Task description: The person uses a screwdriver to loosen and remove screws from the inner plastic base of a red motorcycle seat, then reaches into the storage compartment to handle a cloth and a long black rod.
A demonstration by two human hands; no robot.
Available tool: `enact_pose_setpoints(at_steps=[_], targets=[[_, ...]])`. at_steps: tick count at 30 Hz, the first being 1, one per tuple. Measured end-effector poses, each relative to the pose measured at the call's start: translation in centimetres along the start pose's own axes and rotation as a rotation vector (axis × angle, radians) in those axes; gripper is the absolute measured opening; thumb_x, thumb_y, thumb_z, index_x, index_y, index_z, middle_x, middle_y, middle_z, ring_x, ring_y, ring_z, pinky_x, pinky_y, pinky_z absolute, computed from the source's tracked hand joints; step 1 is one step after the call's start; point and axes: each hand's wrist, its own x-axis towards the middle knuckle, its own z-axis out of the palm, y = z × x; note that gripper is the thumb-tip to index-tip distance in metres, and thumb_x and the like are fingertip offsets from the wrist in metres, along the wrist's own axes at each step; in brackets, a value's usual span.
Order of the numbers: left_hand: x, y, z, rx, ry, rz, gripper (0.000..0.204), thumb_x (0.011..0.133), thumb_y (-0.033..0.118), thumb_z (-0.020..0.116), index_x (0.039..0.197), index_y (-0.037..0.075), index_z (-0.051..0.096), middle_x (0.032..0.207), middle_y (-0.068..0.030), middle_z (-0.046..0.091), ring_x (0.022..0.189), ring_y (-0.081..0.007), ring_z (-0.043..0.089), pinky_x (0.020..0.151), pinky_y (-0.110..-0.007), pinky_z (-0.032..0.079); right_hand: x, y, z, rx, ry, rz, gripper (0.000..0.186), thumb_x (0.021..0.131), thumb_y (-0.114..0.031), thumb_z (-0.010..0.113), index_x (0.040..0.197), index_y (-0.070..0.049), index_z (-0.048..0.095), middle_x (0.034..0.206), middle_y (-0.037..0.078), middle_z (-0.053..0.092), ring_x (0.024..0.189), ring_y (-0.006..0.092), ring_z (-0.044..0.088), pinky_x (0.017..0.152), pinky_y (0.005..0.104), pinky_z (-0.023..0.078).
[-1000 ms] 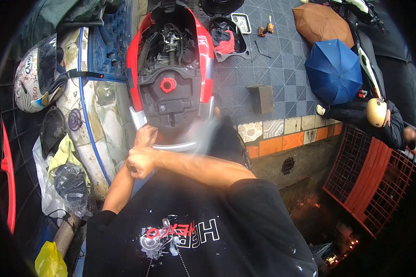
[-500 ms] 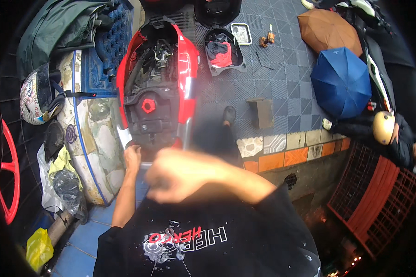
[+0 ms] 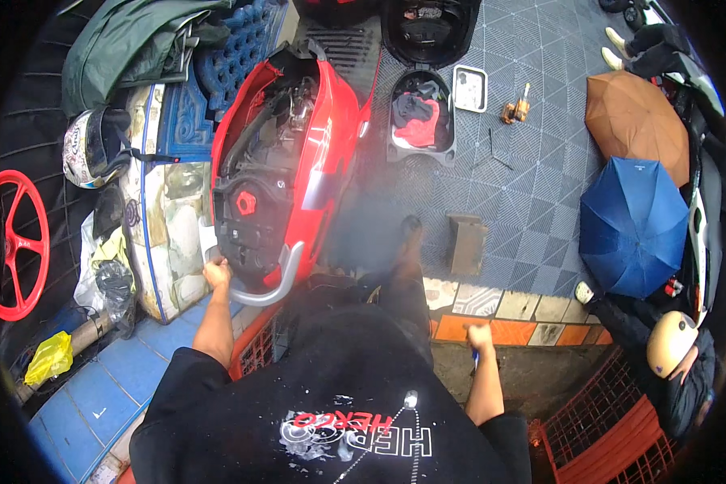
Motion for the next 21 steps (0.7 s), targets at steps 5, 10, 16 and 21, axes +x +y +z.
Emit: enact_pose_setpoints(at_steps=[5,10,16,21], targets=[[1.0,1.6,0.0,0.020,-0.044,0.003,0.014,0.074,0.005,0.072,0.087,0.003,0.075,0.086,-0.0205,0.071,0.084,-0.0297,0.071,0.079,-0.038,0.054,-1.2,-0.1,-0.7,0.001,-0.054,0.039,0.024,0.084,-0.019,0.066,0.068,-0.002,0.061,0.051,0.007,0.052,0.040,0.0169,0.050,0.039,0.0327,0.040],[2.5,3.4,-1.4,0.377,-0.379,0.183,0.021,0.072,0.011,0.064,0.088,0.001,0.073,0.095,-0.0236,0.070,0.093,-0.0359,0.068,0.083,-0.042,0.053,1.8,-5.9,-2.7,-0.101,0.104,-0.348,0.023,0.079,-0.013,0.072,0.068,-0.005,0.054,0.052,0.002,0.051,0.041,0.0113,0.047,0.040,0.0292,0.036],[-3.3,13.9,-10.3,0.298,-0.266,0.263,0.035,0.083,0.024,0.068,0.112,0.004,0.066,0.108,-0.0200,0.068,0.105,-0.0331,0.065,0.090,-0.043,0.051,-2.4,-17.5,-4.3,0.097,0.150,-0.533,0.021,0.078,-0.009,0.075,0.076,-0.005,0.054,0.057,-0.001,0.053,0.048,0.0073,0.046,0.044,0.0266,0.035],[-15.1,21.7,-10.5,-0.427,-0.870,0.547,0.043,0.078,0.032,0.075,0.105,0.000,0.065,0.090,-0.0151,0.070,0.084,-0.0273,0.069,0.083,-0.038,0.052,4.1,-16.3,-4.3,-0.249,0.204,-0.651,0.023,0.077,-0.016,0.076,0.079,-0.003,0.058,0.057,0.004,0.057,0.049,0.0107,0.051,0.045,0.0296,0.040]])
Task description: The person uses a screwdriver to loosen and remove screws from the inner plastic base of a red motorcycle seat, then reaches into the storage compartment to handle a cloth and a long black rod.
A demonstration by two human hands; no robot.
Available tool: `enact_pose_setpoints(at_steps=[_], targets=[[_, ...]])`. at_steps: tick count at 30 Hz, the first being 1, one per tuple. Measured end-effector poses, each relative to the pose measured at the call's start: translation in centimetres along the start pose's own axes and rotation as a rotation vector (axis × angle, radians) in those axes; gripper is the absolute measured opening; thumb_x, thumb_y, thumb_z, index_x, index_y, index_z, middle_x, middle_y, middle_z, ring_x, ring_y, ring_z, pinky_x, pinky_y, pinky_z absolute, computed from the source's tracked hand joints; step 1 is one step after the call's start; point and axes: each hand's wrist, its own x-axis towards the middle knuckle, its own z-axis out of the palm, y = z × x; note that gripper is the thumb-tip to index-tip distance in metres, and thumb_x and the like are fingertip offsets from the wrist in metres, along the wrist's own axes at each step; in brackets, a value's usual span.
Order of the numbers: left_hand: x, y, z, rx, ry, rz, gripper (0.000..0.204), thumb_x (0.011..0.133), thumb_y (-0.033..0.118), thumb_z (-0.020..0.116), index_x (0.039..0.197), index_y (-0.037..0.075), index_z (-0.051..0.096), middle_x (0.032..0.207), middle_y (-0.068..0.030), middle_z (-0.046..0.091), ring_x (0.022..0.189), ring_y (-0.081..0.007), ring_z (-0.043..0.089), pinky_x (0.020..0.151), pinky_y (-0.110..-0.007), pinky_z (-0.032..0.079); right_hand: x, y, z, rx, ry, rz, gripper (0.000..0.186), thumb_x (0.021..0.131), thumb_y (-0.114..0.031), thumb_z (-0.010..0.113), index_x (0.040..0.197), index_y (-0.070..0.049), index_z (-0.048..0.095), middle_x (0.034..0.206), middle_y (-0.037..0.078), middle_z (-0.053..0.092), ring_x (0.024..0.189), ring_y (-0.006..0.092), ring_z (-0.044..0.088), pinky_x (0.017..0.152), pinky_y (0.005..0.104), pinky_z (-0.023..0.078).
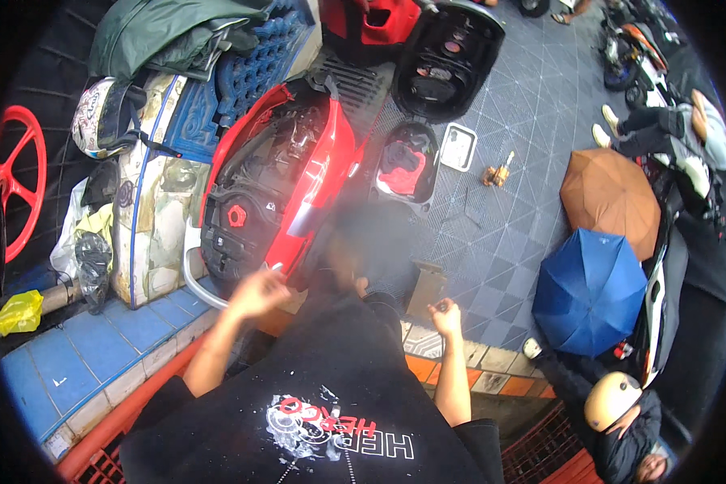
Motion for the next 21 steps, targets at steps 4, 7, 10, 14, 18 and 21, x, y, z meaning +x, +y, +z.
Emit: enact_pose_setpoints(at_steps=[4,7,10,14,18,21], targets=[[2.0,-4.8,7.1,0.143,-0.026,0.136,0.035,0.080,0.027,0.072,0.105,0.003,0.070,0.099,-0.0194,0.069,0.097,-0.0324,0.067,0.086,-0.041,0.051,0.9,-3.1,-0.3,-0.182,-0.107,0.054,0.024,0.073,-0.019,0.078,0.080,-0.002,0.062,0.058,0.011,0.061,0.052,0.0154,0.058,0.052,0.0344,0.047],[7.0,-1.2,5.6,0.016,0.136,-0.066,0.022,0.080,0.019,0.072,0.098,0.005,0.072,0.088,-0.0147,0.071,0.089,-0.0287,0.070,0.080,-0.039,0.053,1.8,-4.4,-2.3,-0.210,-0.036,0.067,0.023,0.072,-0.018,0.078,0.080,-0.002,0.063,0.060,0.011,0.062,0.053,0.0168,0.060,0.053,0.0347,0.048],[12.0,3.5,3.6,0.194,0.106,-0.081,0.026,0.082,0.030,0.070,0.090,0.006,0.071,0.081,-0.0150,0.070,0.081,-0.0313,0.069,0.072,-0.041,0.052,2.8,-7.2,-5.9,-0.232,0.100,-0.087,0.018,0.073,-0.013,0.073,0.082,-0.001,0.064,0.069,0.013,0.065,0.068,0.0204,0.064,0.065,0.0344,0.050],[16.2,8.0,3.7,0.465,-0.190,-0.045,0.033,0.084,0.039,0.066,0.090,0.007,0.070,0.080,-0.0162,0.068,0.083,-0.0343,0.067,0.074,-0.044,0.050,5.4,-10.7,-11.2,-0.100,0.265,-0.129,0.014,0.076,-0.005,0.066,0.088,0.001,0.064,0.076,0.010,0.065,0.071,0.0177,0.061,0.068,0.0325,0.050],[20.5,7.8,5.7,0.358,-0.298,0.029,0.030,0.087,0.038,0.060,0.096,0.010,0.069,0.091,-0.0166,0.069,0.095,-0.0334,0.066,0.084,-0.045,0.049,7.8,-12.6,-15.3,0.210,0.347,-0.043,0.025,0.088,-0.009,0.065,0.109,0.004,0.064,0.091,0.008,0.067,0.083,0.0155,0.061,0.077,0.0291,0.051],[24.0,9.7,5.9,0.251,-0.149,-0.067,0.024,0.085,0.030,0.062,0.096,0.010,0.068,0.093,-0.0141,0.070,0.093,-0.0310,0.067,0.083,-0.043,0.050,10.4,-10.8,-15.9,0.477,0.363,0.079,0.036,0.092,-0.017,0.066,0.121,0.003,0.060,0.093,0.010,0.067,0.084,0.0156,0.063,0.075,0.0283,0.052]])
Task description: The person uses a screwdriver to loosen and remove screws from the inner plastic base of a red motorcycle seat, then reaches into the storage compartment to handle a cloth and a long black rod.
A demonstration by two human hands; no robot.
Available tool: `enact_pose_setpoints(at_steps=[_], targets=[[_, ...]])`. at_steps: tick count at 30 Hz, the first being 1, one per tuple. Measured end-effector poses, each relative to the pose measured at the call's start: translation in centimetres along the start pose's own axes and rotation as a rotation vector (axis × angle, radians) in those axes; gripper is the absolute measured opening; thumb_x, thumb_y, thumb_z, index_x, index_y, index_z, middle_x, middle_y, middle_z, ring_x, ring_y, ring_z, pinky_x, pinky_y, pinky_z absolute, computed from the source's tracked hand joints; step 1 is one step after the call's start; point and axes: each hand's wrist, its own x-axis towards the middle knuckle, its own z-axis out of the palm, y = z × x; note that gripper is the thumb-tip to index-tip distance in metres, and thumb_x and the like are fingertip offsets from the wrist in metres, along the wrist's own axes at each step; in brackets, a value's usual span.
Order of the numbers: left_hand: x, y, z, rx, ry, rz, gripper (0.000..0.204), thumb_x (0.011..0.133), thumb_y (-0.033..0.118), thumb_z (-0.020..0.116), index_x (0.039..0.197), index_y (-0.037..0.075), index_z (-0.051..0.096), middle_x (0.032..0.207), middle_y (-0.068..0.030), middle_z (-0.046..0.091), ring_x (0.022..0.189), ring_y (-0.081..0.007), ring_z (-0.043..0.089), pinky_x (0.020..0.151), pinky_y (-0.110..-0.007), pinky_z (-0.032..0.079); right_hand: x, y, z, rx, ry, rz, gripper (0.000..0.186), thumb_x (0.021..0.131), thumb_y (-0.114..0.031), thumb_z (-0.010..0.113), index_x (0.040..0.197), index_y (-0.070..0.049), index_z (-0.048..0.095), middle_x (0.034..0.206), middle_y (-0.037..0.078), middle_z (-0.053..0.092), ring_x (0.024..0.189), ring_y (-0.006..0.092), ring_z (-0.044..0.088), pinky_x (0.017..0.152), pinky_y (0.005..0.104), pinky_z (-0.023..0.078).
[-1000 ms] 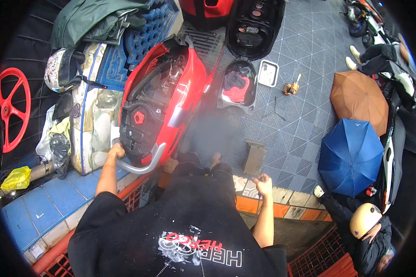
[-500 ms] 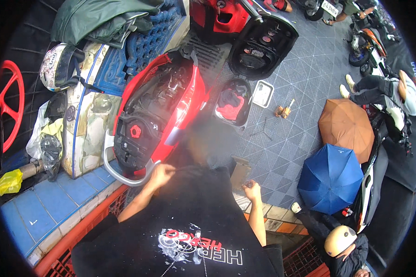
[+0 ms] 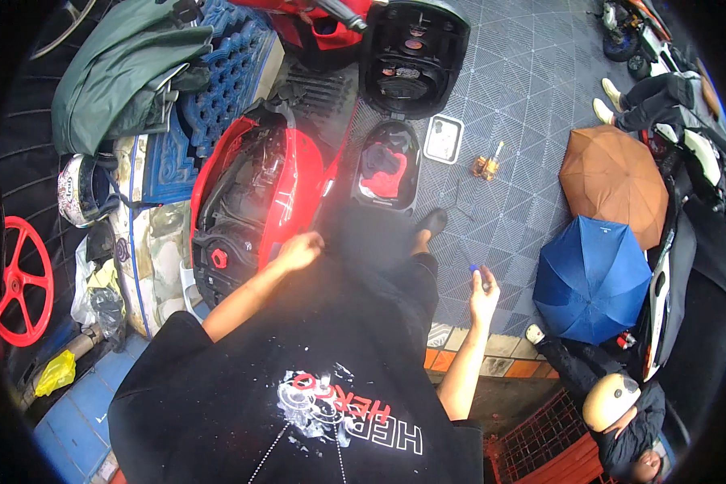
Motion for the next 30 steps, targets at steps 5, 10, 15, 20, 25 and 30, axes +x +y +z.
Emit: enact_pose_setpoints(at_steps=[5,10,15,20,25,30], targets=[[9.6,0.8,-1.0,-0.012,0.530,-0.082,0.028,0.079,0.028,0.070,0.094,0.005,0.067,0.088,-0.0152,0.069,0.087,-0.0314,0.067,0.078,-0.042,0.051,5.0,5.4,0.5,0.325,0.065,0.350,0.041,0.096,-0.027,0.061,0.124,0.002,0.054,0.093,0.012,0.068,0.071,0.0201,0.068,0.062,0.0297,0.056],[18.3,-0.9,-6.7,0.280,0.826,-0.268,0.033,0.080,0.031,0.069,0.102,0.006,0.066,0.111,-0.0170,0.064,0.108,-0.0336,0.059,0.092,-0.044,0.046,7.7,7.9,2.6,0.647,-0.011,0.764,0.035,0.093,-0.032,0.051,0.113,-0.003,0.057,0.097,0.015,0.069,0.077,0.0263,0.069,0.065,0.0365,0.057],[27.0,-3.6,-13.1,0.373,0.787,-0.573,0.041,0.086,0.045,0.062,0.113,0.014,0.069,0.115,-0.0143,0.066,0.113,-0.0330,0.059,0.096,-0.047,0.044,8.8,11.4,6.2,0.634,-0.236,0.896,0.031,0.088,-0.023,0.051,0.110,-0.003,0.058,0.088,0.013,0.068,0.075,0.0250,0.069,0.059,0.0328,0.055],[30.6,-6.7,-14.5,0.235,0.673,-0.473,0.037,0.087,0.044,0.064,0.094,0.009,0.075,0.089,-0.0144,0.072,0.092,-0.0293,0.069,0.082,-0.040,0.050,8.6,12.9,9.3,0.386,-0.206,0.892,0.032,0.089,-0.023,0.047,0.110,-0.002,0.058,0.080,0.009,0.067,0.065,0.0211,0.069,0.048,0.0257,0.051],[31.2,-8.6,-13.4,0.052,0.743,-0.400,0.033,0.088,0.036,0.066,0.089,0.004,0.074,0.080,-0.0148,0.071,0.079,-0.0239,0.069,0.076,-0.037,0.050,8.9,12.5,10.4,0.299,-0.256,0.853,0.030,0.088,-0.023,0.047,0.108,-0.003,0.058,0.080,0.009,0.067,0.063,0.0193,0.068,0.043,0.0235,0.047],[30.2,-11.9,-15.3,-0.507,0.627,-0.371,0.031,0.091,0.029,0.062,0.107,0.005,0.071,0.092,-0.0098,0.073,0.080,-0.0251,0.068,0.076,-0.036,0.051,9.4,12.2,11.3,0.278,-0.290,0.823,0.030,0.089,-0.024,0.047,0.109,-0.003,0.056,0.080,0.009,0.066,0.061,0.0183,0.067,0.039,0.0230,0.044]])
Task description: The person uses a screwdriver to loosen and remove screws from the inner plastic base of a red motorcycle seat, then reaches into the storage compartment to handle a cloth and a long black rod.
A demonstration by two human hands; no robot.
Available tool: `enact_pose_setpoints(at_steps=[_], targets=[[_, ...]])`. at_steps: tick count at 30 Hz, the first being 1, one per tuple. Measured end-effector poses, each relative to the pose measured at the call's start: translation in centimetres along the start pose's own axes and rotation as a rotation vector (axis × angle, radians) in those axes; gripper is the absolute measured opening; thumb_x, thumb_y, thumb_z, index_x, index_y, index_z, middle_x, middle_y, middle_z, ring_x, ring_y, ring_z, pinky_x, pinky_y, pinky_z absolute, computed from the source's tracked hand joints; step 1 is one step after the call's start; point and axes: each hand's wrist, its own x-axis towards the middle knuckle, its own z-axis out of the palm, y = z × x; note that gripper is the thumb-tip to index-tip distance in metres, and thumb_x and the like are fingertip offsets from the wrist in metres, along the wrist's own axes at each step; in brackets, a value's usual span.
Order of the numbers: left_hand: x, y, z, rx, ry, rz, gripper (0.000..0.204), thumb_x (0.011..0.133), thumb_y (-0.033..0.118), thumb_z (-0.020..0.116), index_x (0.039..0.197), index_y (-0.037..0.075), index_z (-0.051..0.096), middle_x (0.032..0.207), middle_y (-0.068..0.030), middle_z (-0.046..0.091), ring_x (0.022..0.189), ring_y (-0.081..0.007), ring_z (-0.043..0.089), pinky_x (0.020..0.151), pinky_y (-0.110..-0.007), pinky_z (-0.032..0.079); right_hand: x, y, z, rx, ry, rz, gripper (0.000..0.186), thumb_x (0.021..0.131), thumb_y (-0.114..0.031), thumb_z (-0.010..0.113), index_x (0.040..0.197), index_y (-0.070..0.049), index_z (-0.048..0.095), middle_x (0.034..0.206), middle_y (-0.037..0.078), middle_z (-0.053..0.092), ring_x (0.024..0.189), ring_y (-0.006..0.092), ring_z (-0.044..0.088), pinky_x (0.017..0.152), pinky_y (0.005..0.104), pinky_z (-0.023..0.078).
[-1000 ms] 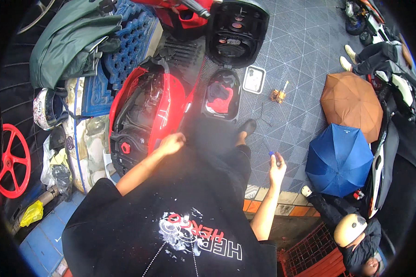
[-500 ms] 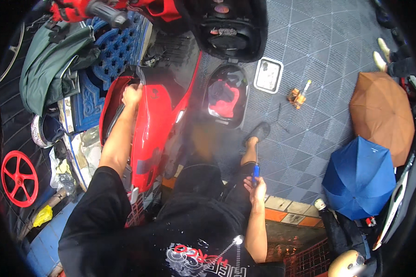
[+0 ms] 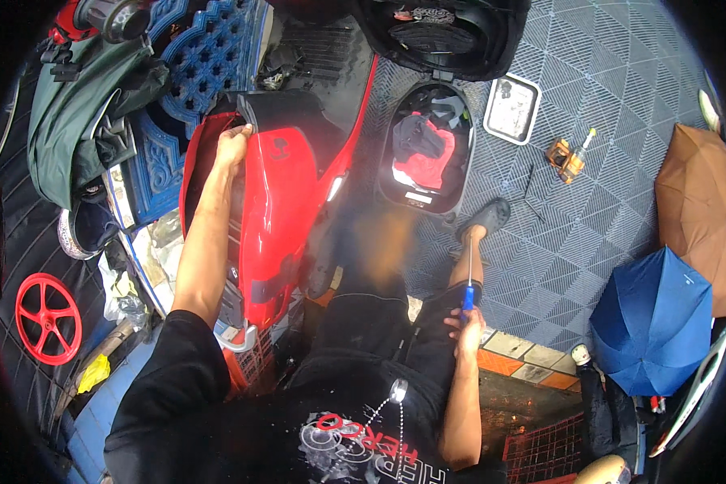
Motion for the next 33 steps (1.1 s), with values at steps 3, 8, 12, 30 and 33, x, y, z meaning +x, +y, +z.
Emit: enact_pose_setpoints(at_steps=[3,8,12,30,33], targets=[[-3.1,3.9,0.9,0.066,-0.050,-0.053,0.032,0.090,0.020,0.059,0.114,0.001,0.068,0.106,-0.0117,0.070,0.093,-0.0252,0.066,0.084,-0.035,0.050,0.5,0.2,-1.8,0.037,0.049,0.019,0.033,0.089,-0.024,0.045,0.113,-0.004,0.055,0.082,0.009,0.066,0.059,0.0174,0.066,0.036,0.0224,0.042],[-9.0,4.7,6.2,0.377,0.414,0.741,0.017,0.087,0.012,0.064,0.099,0.001,0.067,0.095,-0.0092,0.067,0.090,-0.0193,0.063,0.081,-0.033,0.049,1.7,0.9,-3.6,0.068,0.071,0.097,0.035,0.092,-0.031,0.046,0.112,-0.004,0.053,0.086,0.008,0.065,0.065,0.0175,0.068,0.038,0.0231,0.042],[-16.9,0.6,17.2,0.239,-0.373,0.471,0.016,0.087,0.015,0.068,0.096,0.001,0.066,0.090,-0.0077,0.065,0.084,-0.0173,0.061,0.077,-0.031,0.048,1.8,-1.1,-1.5,0.054,0.077,0.053,0.036,0.089,-0.018,0.046,0.120,-0.001,0.043,0.079,0.008,0.061,0.060,0.0207,0.067,0.036,0.0244,0.043],[-3.7,-17.3,44.3,0.925,0.019,0.482,0.052,0.078,0.043,0.067,0.117,0.010,0.065,0.125,-0.0147,0.055,0.119,-0.0329,0.048,0.096,-0.051,0.041,2.9,-1.3,-2.6,-0.055,0.123,-0.269,0.028,0.085,-0.008,0.049,0.110,0.002,0.046,0.064,0.003,0.051,0.040,0.0113,0.048,0.038,0.0249,0.045],[-4.7,-17.5,41.8,1.104,-0.255,0.477,0.038,0.082,0.041,0.064,0.105,0.013,0.073,0.119,-0.0095,0.060,0.117,-0.0299,0.048,0.096,-0.051,0.040,2.8,-1.8,-2.3,-0.064,0.165,-0.241,0.024,0.083,-0.005,0.047,0.106,0.002,0.046,0.065,0.003,0.050,0.041,0.0113,0.048,0.038,0.0257,0.046]])
